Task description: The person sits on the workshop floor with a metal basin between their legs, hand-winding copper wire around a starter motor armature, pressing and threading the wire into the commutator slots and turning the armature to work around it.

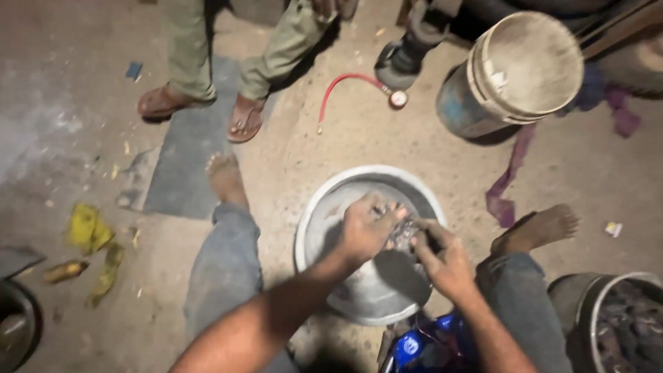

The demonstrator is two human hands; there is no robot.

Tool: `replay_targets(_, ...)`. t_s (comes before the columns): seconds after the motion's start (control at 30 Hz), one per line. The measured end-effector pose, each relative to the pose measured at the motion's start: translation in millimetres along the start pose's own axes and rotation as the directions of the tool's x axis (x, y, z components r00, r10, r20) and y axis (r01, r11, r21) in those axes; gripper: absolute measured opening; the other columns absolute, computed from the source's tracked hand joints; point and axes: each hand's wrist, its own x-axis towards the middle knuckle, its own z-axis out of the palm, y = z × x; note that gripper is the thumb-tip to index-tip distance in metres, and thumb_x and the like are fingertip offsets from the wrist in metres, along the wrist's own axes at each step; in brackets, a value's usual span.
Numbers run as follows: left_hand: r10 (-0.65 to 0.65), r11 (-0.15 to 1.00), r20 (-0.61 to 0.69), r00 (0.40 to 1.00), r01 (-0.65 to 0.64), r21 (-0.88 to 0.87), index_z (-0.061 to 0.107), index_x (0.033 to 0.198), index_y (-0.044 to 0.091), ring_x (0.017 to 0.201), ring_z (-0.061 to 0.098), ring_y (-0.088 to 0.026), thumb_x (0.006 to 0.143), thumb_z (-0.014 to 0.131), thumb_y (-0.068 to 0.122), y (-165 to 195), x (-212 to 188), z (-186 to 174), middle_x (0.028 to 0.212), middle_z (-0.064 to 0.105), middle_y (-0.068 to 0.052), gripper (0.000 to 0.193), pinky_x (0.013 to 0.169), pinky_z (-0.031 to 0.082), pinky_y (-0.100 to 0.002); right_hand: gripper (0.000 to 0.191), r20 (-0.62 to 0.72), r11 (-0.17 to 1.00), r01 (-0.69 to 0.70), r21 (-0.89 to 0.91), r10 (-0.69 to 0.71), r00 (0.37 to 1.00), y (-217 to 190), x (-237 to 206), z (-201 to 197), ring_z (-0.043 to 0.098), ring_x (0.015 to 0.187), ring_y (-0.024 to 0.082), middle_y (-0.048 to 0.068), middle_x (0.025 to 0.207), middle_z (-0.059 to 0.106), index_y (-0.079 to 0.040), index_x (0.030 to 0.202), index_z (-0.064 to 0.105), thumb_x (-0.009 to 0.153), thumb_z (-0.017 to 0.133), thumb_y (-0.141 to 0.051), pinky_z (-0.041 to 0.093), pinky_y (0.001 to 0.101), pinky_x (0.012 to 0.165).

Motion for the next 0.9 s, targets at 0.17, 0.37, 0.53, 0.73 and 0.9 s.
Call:
replay_targets(0.17, 0.07, 0.917, -0.016, 0.997, -0.058, 0.395, 0.062, 0.095, 0.001, 0.055, 0.064, -0.011, 0.091, 0.075, 0.014, 28.0, -4.1, -7.2, 0.067, 0.067, -0.006, 0.019, 0.046, 0.05, -0.025, 0.016, -0.106, 0.918, 0.314, -0.243, -0.347, 0.932, -14.9, -3.8, -8.0, 0.072, 0.087, 0.015, 0.012, 0.095, 0.075, -0.004, 0.107, 0.075, 0.093, 0.069, -0.01, 0.055, 0.0314, 0.076)
replay_targets(0.37, -0.143, 0.988, 0.096, 0.985, 0.148, -0.047, 0.062, 0.095, 0.005, 0.053, 0.063, -0.011, 0.088, 0.073, 0.015, 34.5, 0.5, -3.0, 0.067, 0.067, -0.005, 0.016, 0.045, 0.049, -0.028, 0.016, -0.104, 0.98, 0.16, -0.114, -0.172, 0.98, -13.3, 21.0, -17.1, 0.071, 0.081, 0.015, 0.012, 0.09, 0.077, -0.001, 0.102, 0.075, 0.091, 0.07, -0.01, 0.055, 0.0323, 0.073)
replay_targets(0.53, 0.172, 0.959, -0.116, 0.978, -0.139, 0.246, 0.062, 0.091, 0.001, 0.066, 0.062, -0.009, 0.09, 0.079, 0.011, 30.8, 11.7, -19.1, 0.078, 0.067, -0.006, 0.02, 0.052, 0.052, -0.027, 0.017, 0.02, 0.988, 0.129, -0.081, -0.128, 0.992, -1.6, 14.3, -23.9, 0.068, 0.074, 0.013, 0.009, 0.082, 0.078, -0.003, 0.101, 0.078, 0.089, 0.072, -0.014, 0.054, 0.0294, 0.068)
replay_targets(0.73, -0.05, 0.988, 0.035, 0.998, 0.044, 0.148, 0.064, 0.094, 0.002, 0.06, 0.064, -0.011, 0.09, 0.076, 0.011, 35.3, 1.3, -15.7, 0.075, 0.069, -0.007, 0.015, 0.049, 0.052, -0.027, 0.016, -0.156, 0.986, 0.079, -0.146, -0.102, 0.982, 1.1, 23.7, -33.7, 0.067, 0.076, 0.013, 0.009, 0.084, 0.076, -0.003, 0.102, 0.077, 0.094, 0.072, -0.016, 0.054, 0.0301, 0.071)
replay_targets(0.9, -0.08, 0.997, 0.048, 0.996, 0.08, -0.002, 0.057, 0.091, -0.001, 0.051, 0.063, -0.014, 0.093, 0.073, 0.011, 39.1, 2.0, -14.8, 0.068, 0.068, -0.01, 0.02, 0.042, 0.048, -0.028, 0.024, -0.031, 0.906, 0.206, -0.369, -0.234, 0.972, -5.7, 22.2, -17.1, 0.069, 0.088, 0.019, 0.014, 0.097, 0.076, -0.003, 0.105, 0.076, 0.085, 0.077, -0.017, 0.055, 0.0367, 0.077)
